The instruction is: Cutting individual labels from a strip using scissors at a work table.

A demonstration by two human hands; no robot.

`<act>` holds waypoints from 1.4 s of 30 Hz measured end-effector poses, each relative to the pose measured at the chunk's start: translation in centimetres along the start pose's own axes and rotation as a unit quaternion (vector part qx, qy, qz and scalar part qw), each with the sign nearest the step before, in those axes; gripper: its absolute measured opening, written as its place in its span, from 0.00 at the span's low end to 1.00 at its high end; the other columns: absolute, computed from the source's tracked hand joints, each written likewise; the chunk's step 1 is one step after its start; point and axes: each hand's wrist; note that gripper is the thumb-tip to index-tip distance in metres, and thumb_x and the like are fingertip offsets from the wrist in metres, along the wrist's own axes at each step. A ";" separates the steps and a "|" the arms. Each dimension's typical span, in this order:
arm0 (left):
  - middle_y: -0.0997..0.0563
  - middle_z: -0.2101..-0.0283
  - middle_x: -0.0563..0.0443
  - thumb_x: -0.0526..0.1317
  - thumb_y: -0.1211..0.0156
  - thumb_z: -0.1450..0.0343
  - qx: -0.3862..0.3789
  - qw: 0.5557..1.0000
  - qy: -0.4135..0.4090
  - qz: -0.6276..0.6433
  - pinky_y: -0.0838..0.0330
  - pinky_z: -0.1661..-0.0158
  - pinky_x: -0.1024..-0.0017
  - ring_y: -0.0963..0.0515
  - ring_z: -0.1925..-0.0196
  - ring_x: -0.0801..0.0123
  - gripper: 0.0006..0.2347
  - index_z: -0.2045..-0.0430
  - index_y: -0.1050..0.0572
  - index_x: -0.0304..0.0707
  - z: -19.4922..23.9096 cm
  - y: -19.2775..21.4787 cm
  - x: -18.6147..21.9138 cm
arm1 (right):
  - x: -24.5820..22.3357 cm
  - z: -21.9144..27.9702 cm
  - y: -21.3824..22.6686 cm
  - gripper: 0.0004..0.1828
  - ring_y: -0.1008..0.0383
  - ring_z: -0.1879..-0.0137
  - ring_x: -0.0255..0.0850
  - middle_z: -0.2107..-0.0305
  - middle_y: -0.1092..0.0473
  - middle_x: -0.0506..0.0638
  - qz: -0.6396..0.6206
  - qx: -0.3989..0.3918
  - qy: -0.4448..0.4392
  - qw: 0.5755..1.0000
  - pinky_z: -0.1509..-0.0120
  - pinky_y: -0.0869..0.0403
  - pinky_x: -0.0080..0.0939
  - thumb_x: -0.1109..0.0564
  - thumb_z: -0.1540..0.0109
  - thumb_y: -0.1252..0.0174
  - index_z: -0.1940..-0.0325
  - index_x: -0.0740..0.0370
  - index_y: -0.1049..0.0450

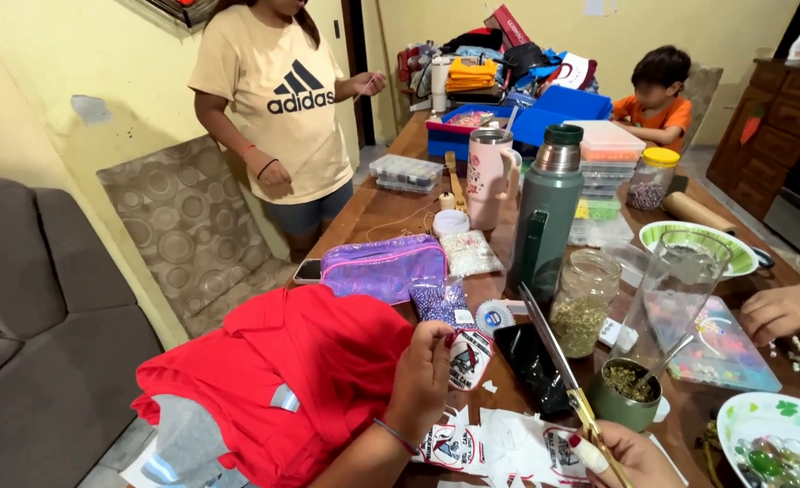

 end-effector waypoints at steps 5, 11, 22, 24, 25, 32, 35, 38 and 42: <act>0.26 0.65 0.53 0.39 0.57 0.20 0.020 0.992 -0.128 -0.010 0.32 0.71 0.72 0.30 0.74 0.73 0.06 0.57 0.31 0.41 0.7 0.0 1.4 | -0.9 1.4 -1.2 0.14 0.41 0.84 0.42 0.90 0.35 0.61 0.074 0.021 0.027 0.997 0.78 0.46 0.37 0.61 0.39 0.33 0.54 0.76 0.12; 0.23 0.54 0.46 0.36 0.60 0.23 0.016 0.995 -0.077 -0.057 0.28 0.68 0.63 0.20 0.69 0.61 0.11 0.46 0.35 0.41 0.1 0.1 -0.1 | -2.2 2.3 -2.2 0.17 0.41 0.85 0.44 0.89 0.37 0.59 0.063 0.046 -0.016 0.997 0.80 0.42 0.39 0.63 0.39 0.34 0.49 0.74 0.12; 0.19 0.70 0.45 0.34 0.60 0.26 -0.086 0.965 0.199 -0.147 0.33 0.71 0.57 0.21 0.72 0.56 0.17 0.43 0.36 0.57 -1.9 0.1 -7.1 | -2.0 1.9 -2.1 0.15 0.41 0.86 0.43 0.88 0.36 0.59 0.049 0.046 -0.028 0.997 0.82 0.43 0.40 0.64 0.38 0.34 0.50 0.74 0.12; 0.18 0.67 0.45 0.33 0.61 0.26 -0.093 0.961 0.204 -0.163 0.31 0.69 0.57 0.20 0.70 0.55 0.17 0.43 0.37 0.57 -1.6 0.0 -7.4 | -2.4 2.3 -2.6 0.15 0.41 0.86 0.42 0.87 0.34 0.59 0.058 0.044 -0.028 0.997 0.82 0.42 0.39 0.64 0.38 0.34 0.50 0.74 0.11; 0.21 0.55 0.40 0.32 0.60 0.27 -0.091 0.964 0.176 -0.176 0.31 0.57 0.57 0.21 0.57 0.51 0.18 0.41 0.36 0.50 -1.6 0.0 -7.5 | -2.9 2.5 -3.0 0.14 0.41 0.86 0.43 0.88 0.34 0.59 0.060 0.060 -0.046 0.995 0.82 0.41 0.40 0.64 0.38 0.33 0.52 0.74 0.11; 0.33 0.54 0.43 0.50 0.32 0.32 -0.140 0.884 0.033 -0.445 0.26 0.70 0.45 0.21 0.65 0.43 0.19 0.56 0.34 0.45 0.1 0.3 -1.5 | -3.7 3.1 -3.4 0.18 0.42 0.84 0.42 0.83 0.30 0.59 0.081 0.081 -0.042 0.993 0.82 0.43 0.39 0.63 0.40 0.32 0.47 0.71 0.10; 0.24 0.64 0.47 0.45 0.42 0.31 -0.203 0.891 0.007 -0.407 0.31 0.73 0.48 0.23 0.65 0.47 0.09 0.75 0.28 0.42 0.3 0.8 -1.3 | -3.8 3.1 -3.3 0.16 0.41 0.87 0.47 0.91 0.38 0.63 0.095 0.078 -0.067 0.990 0.81 0.41 0.43 0.62 0.38 0.34 0.50 0.72 0.11; 0.20 0.67 0.46 0.57 0.39 0.35 -0.352 0.820 0.060 -0.448 0.30 0.71 0.50 0.21 0.63 0.46 0.19 0.76 0.23 0.38 0.1 1.5 -1.1 | -3.3 3.2 -3.5 0.17 0.41 0.87 0.43 0.90 0.36 0.61 0.074 0.082 -0.061 0.992 0.83 0.43 0.39 0.63 0.40 0.32 0.48 0.72 0.11; 0.23 0.47 0.46 0.66 0.34 0.45 -0.439 0.745 0.097 -0.493 0.27 0.58 0.47 0.21 0.48 0.48 0.35 0.51 0.28 0.40 -0.1 3.3 2.2 | -2.4 2.7 -2.7 0.17 0.38 0.86 0.44 0.83 0.28 0.65 0.042 0.056 -0.034 0.997 0.84 0.38 0.41 0.66 0.42 0.32 0.49 0.74 0.14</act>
Point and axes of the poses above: each hand's wrist, its own z-axis away from the middle knuckle, its own y-axis out of the back of the hand, x = y × z
